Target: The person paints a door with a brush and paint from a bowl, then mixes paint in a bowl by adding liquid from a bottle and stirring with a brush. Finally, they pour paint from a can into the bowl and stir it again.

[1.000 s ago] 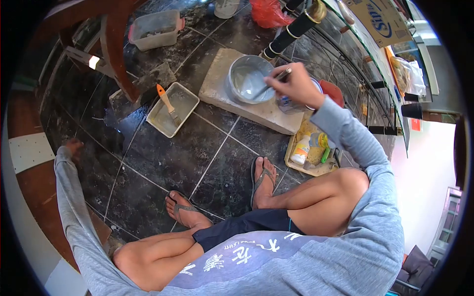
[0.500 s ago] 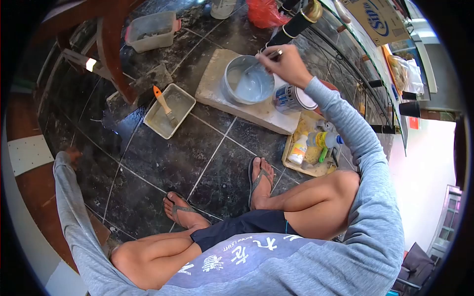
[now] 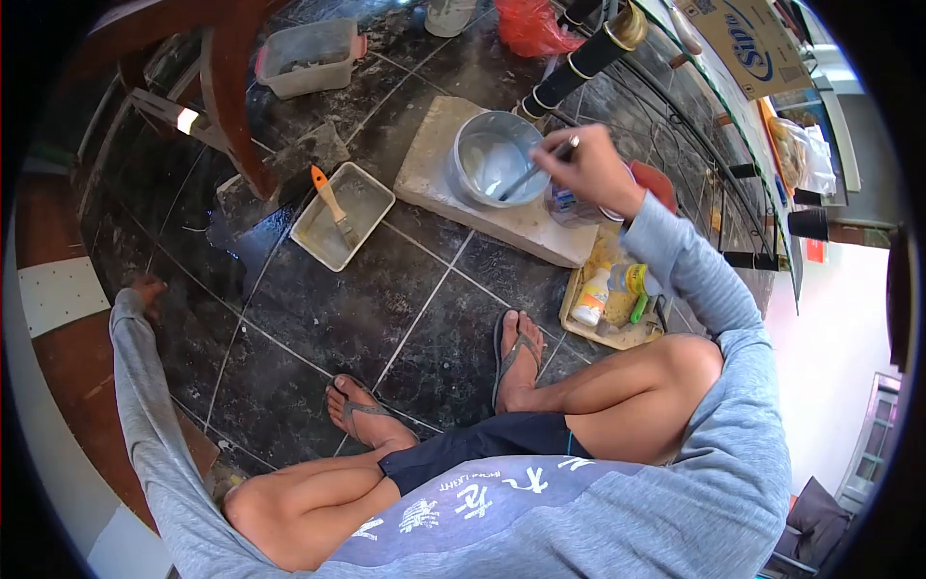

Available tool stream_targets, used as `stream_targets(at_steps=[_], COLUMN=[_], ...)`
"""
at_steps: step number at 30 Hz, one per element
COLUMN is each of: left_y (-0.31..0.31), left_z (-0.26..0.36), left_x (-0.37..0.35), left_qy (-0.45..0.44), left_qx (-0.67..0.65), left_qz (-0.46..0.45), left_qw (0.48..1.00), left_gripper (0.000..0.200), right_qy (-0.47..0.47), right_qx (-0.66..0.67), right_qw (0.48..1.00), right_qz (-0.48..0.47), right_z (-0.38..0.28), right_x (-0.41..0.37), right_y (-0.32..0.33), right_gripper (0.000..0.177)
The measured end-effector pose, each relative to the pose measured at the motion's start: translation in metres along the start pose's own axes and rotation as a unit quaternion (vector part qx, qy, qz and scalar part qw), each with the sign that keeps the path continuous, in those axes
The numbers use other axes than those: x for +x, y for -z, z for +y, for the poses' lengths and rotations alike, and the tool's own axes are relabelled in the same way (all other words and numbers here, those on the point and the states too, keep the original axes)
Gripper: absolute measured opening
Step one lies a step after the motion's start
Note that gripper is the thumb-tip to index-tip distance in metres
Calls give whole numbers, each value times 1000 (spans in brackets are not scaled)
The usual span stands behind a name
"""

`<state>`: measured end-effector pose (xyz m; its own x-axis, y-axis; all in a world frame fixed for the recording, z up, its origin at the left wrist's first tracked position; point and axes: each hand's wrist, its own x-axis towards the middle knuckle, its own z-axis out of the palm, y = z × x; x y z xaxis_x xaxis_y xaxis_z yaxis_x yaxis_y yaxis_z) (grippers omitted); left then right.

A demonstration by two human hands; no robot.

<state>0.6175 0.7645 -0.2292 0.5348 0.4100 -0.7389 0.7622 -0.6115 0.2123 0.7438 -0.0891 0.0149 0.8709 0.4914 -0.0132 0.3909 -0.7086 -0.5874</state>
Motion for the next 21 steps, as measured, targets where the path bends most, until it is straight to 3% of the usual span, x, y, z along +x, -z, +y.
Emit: stream_targets(at_steps=[3, 4, 5, 8, 9, 12, 15, 18, 21], left_y=[-3, -3, 0, 2, 1, 2, -3, 2, -1], left_z=[-5, -3, 0, 0, -8, -23, 19, -3, -13], left_x=[4, 5, 4, 4, 8, 18, -29, 1, 9], left_qy=[15, 7, 0, -17, -22, 6, 71, 7, 18], left_qx=[86, 80, 75, -1, -35, 106, 58, -50, 59], left_qz=[-85, -73, -58, -13, 2, -92, -55, -13, -46], left_qw=[993, 994, 995, 1000, 999, 990, 994, 999, 997], left_gripper=[52, 52, 53, 53, 53, 50, 49, 47, 47], right_qy=[-12, -1, 9, -36, -67, -30, -5, -65, -30], right_qx=[-2, -1, 55, 60, 35, -48, 43, 61, -21], right_qw=[998, 997, 997, 996, 997, 996, 998, 996, 998], right_qz=[59, 77, 55, -50, -23, 74, 35, -13, 58], right_z=[20, 18, 10, -16, -10, 12, 1, -10, 19], right_x=[32, 41, 36, 1, -3, 24, 23, -7, 18], right_y=[4, 2, -3, -4, 0, 10, 0, 0, 10], right_gripper=[19, 19, 20, 20, 20, 19, 17, 17, 18])
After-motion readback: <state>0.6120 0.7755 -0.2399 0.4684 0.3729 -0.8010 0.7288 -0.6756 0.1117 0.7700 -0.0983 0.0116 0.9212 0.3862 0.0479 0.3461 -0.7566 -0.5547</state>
